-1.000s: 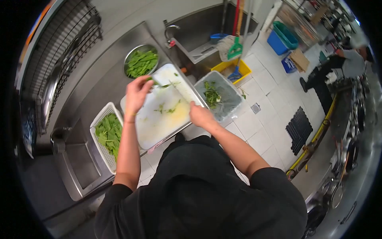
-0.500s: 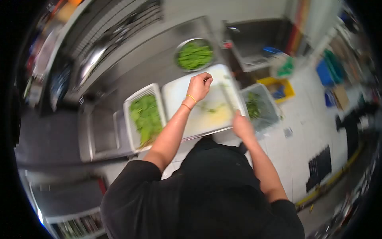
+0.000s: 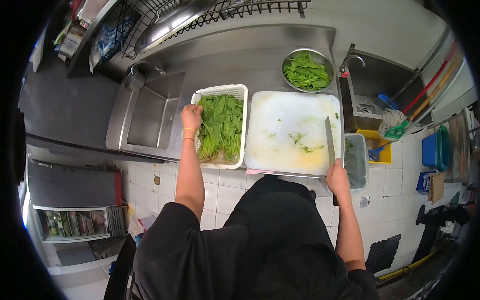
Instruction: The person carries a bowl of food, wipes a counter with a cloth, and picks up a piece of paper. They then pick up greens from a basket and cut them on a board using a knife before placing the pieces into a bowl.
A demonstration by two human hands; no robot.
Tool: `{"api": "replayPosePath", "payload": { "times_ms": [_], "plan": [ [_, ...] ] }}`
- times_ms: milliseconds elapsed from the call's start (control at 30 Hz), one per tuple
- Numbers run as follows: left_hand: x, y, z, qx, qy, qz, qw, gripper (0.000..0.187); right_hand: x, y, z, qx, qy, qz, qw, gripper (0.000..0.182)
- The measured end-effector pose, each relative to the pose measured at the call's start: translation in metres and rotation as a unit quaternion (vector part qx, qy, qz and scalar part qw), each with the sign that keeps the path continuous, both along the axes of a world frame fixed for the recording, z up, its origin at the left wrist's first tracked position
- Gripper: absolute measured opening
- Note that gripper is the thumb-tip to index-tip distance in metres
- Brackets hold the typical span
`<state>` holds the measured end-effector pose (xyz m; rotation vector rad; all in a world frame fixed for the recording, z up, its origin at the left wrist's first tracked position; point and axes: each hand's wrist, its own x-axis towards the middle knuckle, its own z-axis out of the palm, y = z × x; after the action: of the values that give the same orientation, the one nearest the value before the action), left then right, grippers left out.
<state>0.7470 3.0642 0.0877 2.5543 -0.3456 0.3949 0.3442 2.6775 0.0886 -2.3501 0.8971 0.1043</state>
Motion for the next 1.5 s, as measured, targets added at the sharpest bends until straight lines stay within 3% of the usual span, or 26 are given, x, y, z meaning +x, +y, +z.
{"api": "replayPosePath", "payload": {
  "times_ms": [33,167,200,267,433,500,533,600,633,667,767,800,867,933,1000,1133,1300,1433,1500],
  "plan": [
    [-0.003,0.003,0.018,-0.101,0.061,0.022,0.993,0.02,0.001,0.001,0.0,0.001,0.004,0.002,1.0,0.023],
    [-0.012,0.006,0.051,-0.075,0.164,0.005,0.984,0.024,0.002,0.002,-0.001,-0.001,0.01,-0.005,1.0,0.021],
    [-0.008,0.006,0.039,-0.075,0.165,0.006,0.983,0.024,0.002,0.003,-0.002,-0.01,0.016,-0.007,1.0,0.021],
    [0.001,0.0,0.017,0.069,0.035,-0.128,0.989,0.028,0.002,0.002,-0.003,-0.012,0.014,-0.007,1.0,0.022],
    [0.014,-0.01,0.005,0.232,0.051,-0.09,0.967,0.028,0.002,-0.002,-0.002,0.0,0.011,-0.009,1.0,0.023],
    [0.023,0.002,0.018,0.118,-0.038,-0.062,0.99,0.023,0.0,-0.001,-0.002,-0.005,0.01,-0.015,1.0,0.025],
    [0.021,0.006,0.029,0.12,-0.037,-0.064,0.99,0.023,-0.001,-0.001,-0.004,-0.003,0.011,-0.016,1.0,0.025],
    [0.016,0.015,0.054,-0.099,0.069,-0.047,0.992,0.02,-0.001,-0.001,-0.008,0.003,-0.003,-0.008,1.0,0.023],
    [0.019,0.02,0.056,-0.169,0.09,-0.077,0.979,0.018,0.0,0.0,-0.008,0.005,-0.004,-0.009,1.0,0.023],
    [0.023,0.026,0.058,-0.167,0.09,-0.077,0.979,0.018,0.0,0.001,-0.007,0.004,0.0,-0.012,1.0,0.024],
    [0.017,0.023,0.081,-0.3,0.235,-0.112,0.918,0.018,-0.001,0.001,-0.006,0.004,0.001,-0.019,1.0,0.025],
    [0.012,0.017,0.089,-0.3,0.235,-0.114,0.917,0.018,-0.001,0.001,-0.005,0.005,-0.001,-0.019,1.0,0.026],
    [0.005,0.006,0.099,-0.388,0.287,-0.175,0.858,0.015,-0.001,-0.001,-0.005,0.007,-0.002,-0.017,1.0,0.026],
    [-0.003,-0.005,0.107,-0.388,0.315,-0.195,0.844,0.017,-0.001,-0.001,-0.004,0.008,-0.001,-0.015,1.0,0.026],
    [-0.007,-0.021,0.108,-0.433,0.396,-0.21,0.782,0.017,-0.001,-0.001,-0.002,0.012,-0.006,-0.019,1.0,0.028],
    [-0.02,-0.065,0.109,-0.432,0.44,-0.286,0.734,0.021,-0.002,-0.002,-0.008,0.01,-0.008,-0.029,1.0,0.028],
    [-0.065,-0.171,0.117,-0.462,0.45,-0.377,0.664,0.023,-0.003,-0.004,-0.02,0.01,0.006,-0.016,1.0,0.03],
    [-0.144,-0.291,0.126,-0.463,0.496,-0.461,0.572,0.024,-0.001,0.002,-0.002,0.019,0.036,-0.027,0.999,0.026],
    [-0.189,-0.343,0.118,-0.44,0.497,-0.495,0.561,0.023,0.0,0.004,0.001,0.011,0.028,-0.045,0.999,0.025]
  ]
}}
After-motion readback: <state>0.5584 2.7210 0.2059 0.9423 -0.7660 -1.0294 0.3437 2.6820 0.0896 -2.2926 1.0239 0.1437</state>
